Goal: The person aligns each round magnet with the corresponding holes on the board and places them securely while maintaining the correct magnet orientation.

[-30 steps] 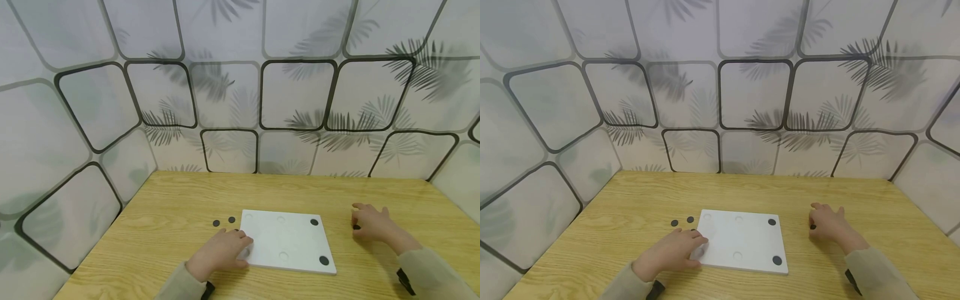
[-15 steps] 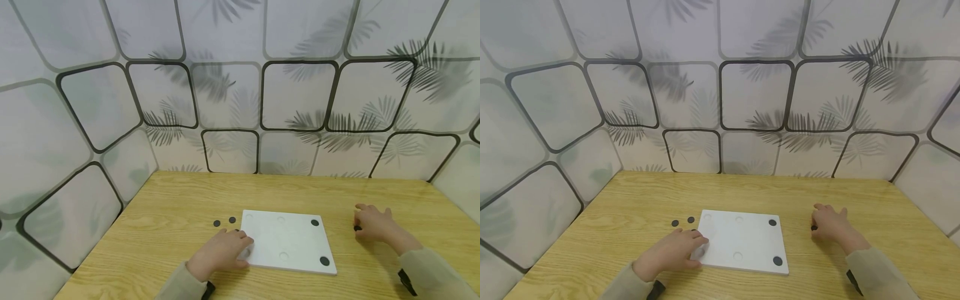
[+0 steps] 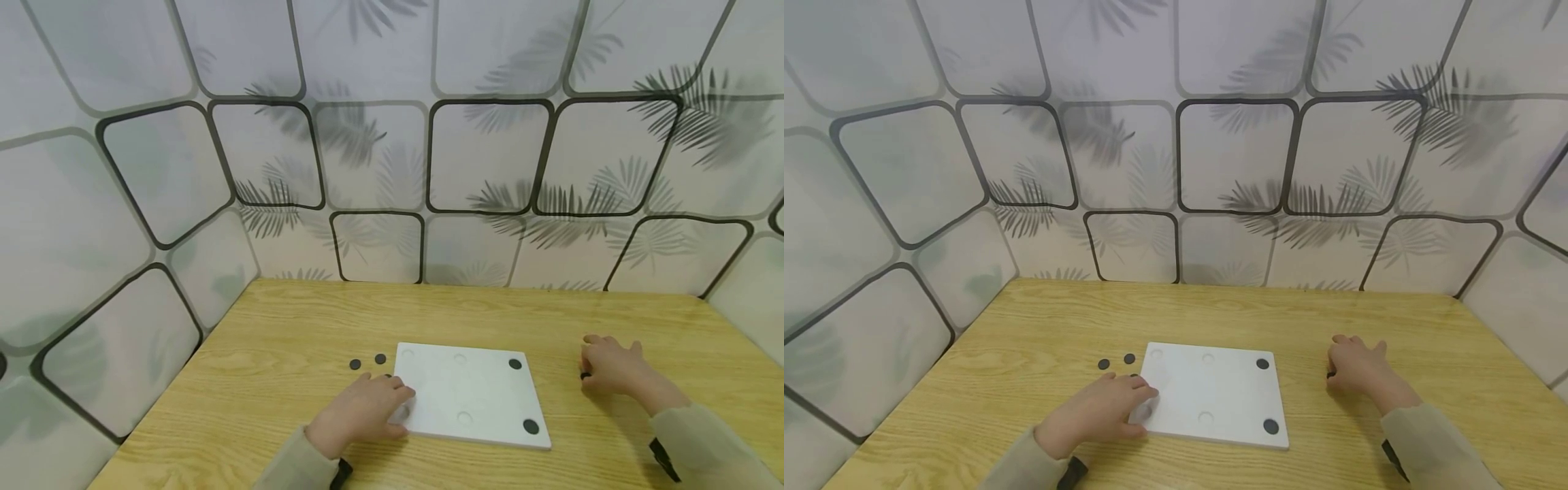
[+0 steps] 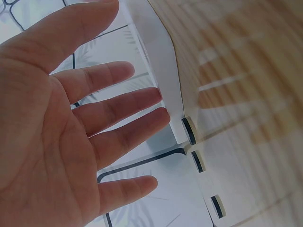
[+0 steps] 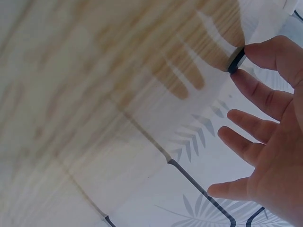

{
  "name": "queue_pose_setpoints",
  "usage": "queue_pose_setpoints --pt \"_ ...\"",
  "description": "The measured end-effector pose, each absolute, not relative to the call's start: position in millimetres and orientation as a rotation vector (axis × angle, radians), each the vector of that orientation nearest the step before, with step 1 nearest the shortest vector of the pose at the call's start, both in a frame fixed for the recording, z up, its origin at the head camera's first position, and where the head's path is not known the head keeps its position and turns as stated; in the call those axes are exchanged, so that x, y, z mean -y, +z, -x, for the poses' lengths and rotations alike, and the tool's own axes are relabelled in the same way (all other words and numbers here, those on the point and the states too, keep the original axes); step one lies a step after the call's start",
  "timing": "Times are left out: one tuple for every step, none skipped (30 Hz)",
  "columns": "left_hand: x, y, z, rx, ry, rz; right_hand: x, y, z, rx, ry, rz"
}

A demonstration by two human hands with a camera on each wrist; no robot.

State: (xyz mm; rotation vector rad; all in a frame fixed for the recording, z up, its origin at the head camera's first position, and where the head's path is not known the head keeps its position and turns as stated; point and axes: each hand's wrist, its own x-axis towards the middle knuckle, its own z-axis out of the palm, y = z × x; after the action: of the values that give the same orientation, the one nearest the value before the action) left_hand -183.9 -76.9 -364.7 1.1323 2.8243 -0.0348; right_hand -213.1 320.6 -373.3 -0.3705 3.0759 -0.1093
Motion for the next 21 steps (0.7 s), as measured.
queue_pose_setpoints --pt "76.9 -364.7 184.0 -2.825 -0.036 -1.131 -320.5 -372.9 212.9 -3.073 -0.107 0.368" --pt "76.9 -364.7 184.0 -2.825 -0.035 -1.131 -320.4 -372.6 212.8 -3.069 -0.104 0.365" --pt "76.9 -364.9 184.0 -2.826 -0.034 -1.13 -320.5 -372.4 212.8 -3.067 -0.103 0.362" --pt "77.0 -364.9 183.9 -2.827 -0.034 -1.131 -320.5 -372.1 212.8 -3.065 -0.097 0.361" --pt "77.1 -364.9 183.9 -2.828 -0.036 -1.132 -320.3 -371.6 212.6 -3.063 -0.09 0.361" --pt "77.3 -364.8 183.7 -2.83 -0.039 -1.136 -320.3 -371.3 212.4 -3.06 -0.083 0.362" --pt "77.4 -364.7 183.4 -2.832 -0.041 -1.138 -320.3 -371.0 212.5 -3.058 -0.079 0.36" --pt "77.6 -364.4 183.2 -2.833 -0.043 -1.141 -320.4 -370.9 212.5 -3.056 -0.076 0.358" --pt "77.8 -364.2 182.9 -2.834 -0.046 -1.143 -320.5 -370.9 212.7 -3.054 -0.072 0.357" --pt "77.9 -363.8 182.5 -2.836 -0.048 -1.146 -320.6 -370.9 212.7 -3.052 -0.071 0.357" --pt "78.1 -363.8 182.4 -2.837 -0.048 -1.149 -320.6 -371.0 212.8 -3.051 -0.074 0.356" --pt "78.2 -363.7 182.3 -2.837 -0.048 -1.151 -320.8 -371.4 213.0 -3.051 -0.075 0.354" --pt "78.2 -363.6 182.2 -2.836 -0.047 -1.15 -320.8 -371.8 213.1 -3.051 -0.077 0.354" --pt "78.2 -363.6 182.3 -2.834 -0.043 -1.148 -320.7 -372.2 213.1 -3.051 -0.079 0.356" --pt "78.1 -363.7 182.5 -2.834 -0.041 -1.146 -320.6 -372.5 213.0 -3.052 -0.081 0.357" --pt "78.0 -363.8 182.6 -2.833 -0.038 -1.145 -320.6 -372.6 213.0 -3.055 -0.083 0.359" --pt "78.0 -363.9 182.8 -2.832 -0.035 -1.143 -320.4 -373.0 212.9 -3.057 -0.082 0.362" --pt "77.8 -363.8 182.8 -2.831 -0.033 -1.139 -320.4 -373.4 212.7 -3.06 -0.076 0.366" --pt "77.6 -363.7 182.9 -2.831 -0.031 -1.138 -320.3 -373.6 212.4 -3.063 -0.068 0.371" --pt "77.4 -363.8 183.0 -2.83 -0.03 -1.137 -320.1 -373.9 212.0 -3.064 -0.065 0.377" --pt "77.4 -363.6 182.9 -2.83 -0.03 -1.136 -320.1 -374.1 211.6 -3.066 -0.062 0.382"
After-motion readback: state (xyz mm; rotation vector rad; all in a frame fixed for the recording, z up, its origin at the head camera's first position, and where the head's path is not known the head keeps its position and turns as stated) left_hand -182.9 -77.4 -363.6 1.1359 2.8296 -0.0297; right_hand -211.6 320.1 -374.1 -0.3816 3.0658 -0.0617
